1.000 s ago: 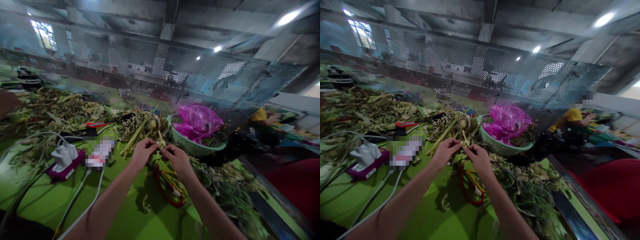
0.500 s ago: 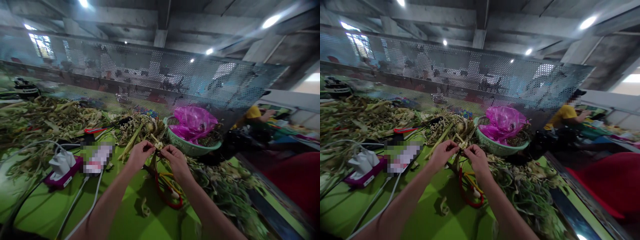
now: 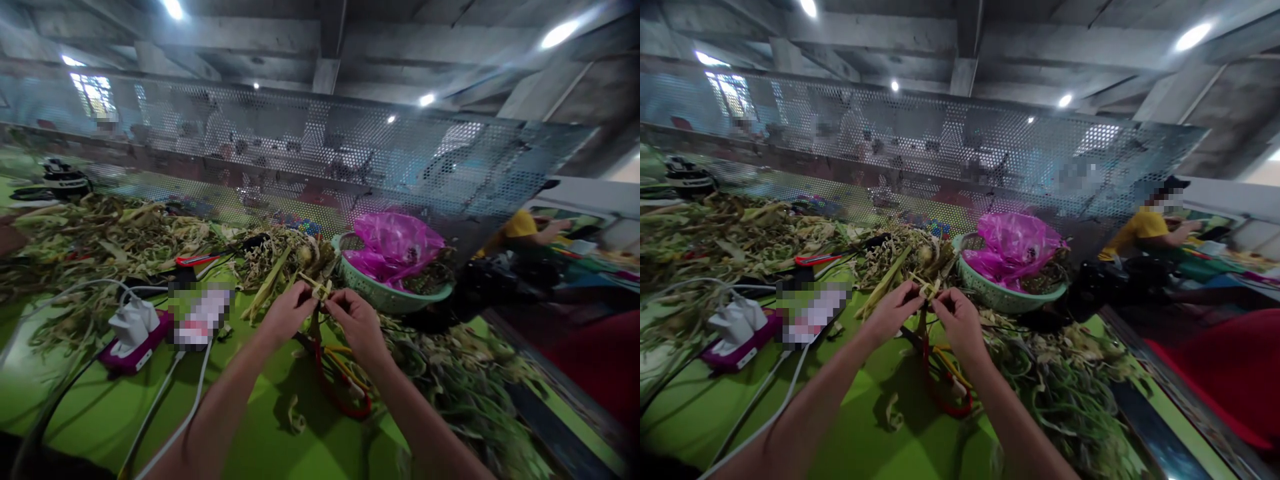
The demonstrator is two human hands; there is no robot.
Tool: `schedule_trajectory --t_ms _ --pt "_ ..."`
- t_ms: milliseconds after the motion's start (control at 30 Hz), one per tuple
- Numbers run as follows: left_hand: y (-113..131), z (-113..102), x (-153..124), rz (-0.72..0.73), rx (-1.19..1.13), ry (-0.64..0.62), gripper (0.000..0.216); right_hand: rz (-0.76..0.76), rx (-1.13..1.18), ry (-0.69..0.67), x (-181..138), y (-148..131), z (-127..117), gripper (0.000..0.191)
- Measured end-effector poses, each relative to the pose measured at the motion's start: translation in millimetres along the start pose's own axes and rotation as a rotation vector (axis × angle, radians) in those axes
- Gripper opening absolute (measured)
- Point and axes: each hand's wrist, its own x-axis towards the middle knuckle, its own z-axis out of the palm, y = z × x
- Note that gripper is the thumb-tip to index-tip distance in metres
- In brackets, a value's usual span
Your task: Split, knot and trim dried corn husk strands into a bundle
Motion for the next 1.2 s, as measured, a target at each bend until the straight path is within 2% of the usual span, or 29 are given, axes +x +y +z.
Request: schedule_trajectory --t_ms 100,167,300,367,467,633,800,900,1033,1100,1200 --pt "-1 -1 1 0.017 0.067 0.018 0.018 -0.019 -0.032 -0.009 0 0 0 0.016" --pt "-2 -1 1 0.02 0.051 0.039 0.02 0.017 0.036 -0.008 -1 -1 0 0.017" --pt "-3 1 2 -0.03 -0.176 0.065 0.025 0.153 0.242 -0.04 -3 -4 3 0.02" --pt "-3 2 2 -0.058 -0.303 0.066 0.027 0.166 0.252 -0.042 -3 -4 3 0.021" --pt "-4 4 3 -0.092 -0.409 0.053 0.032 0.116 0.13 -0.01 -2 -2 1 0.021" --pt "-3 4 3 -0.128 -0.46 0.049 0.037 -0.033 -0.122 0.043 -1 1 -4 0.018" --pt "2 3 -1 -0.207 -0.523 0.019 0.038 -0.125 -0.186 0.043 -1 -5 -5 0.018" --pt "4 2 -4 -0.253 -0.607 -0.02 0.038 -0.1 -0.152 0.051 1 -7 -6 0.018" --pt "6 0 -4 -0.235 -0.733 -0.04 0.035 -0.076 -0.104 0.075 5 -7 -11 0.019" --pt "7 -2 -5 -0.223 -0.767 -0.046 0.033 -0.017 -0.035 0.032 6 -5 -13 0.018" --pt "8 -4 -6 -0.22 -0.734 -0.062 0.03 0.157 0.135 -0.09 4 -3 -12 0.02"
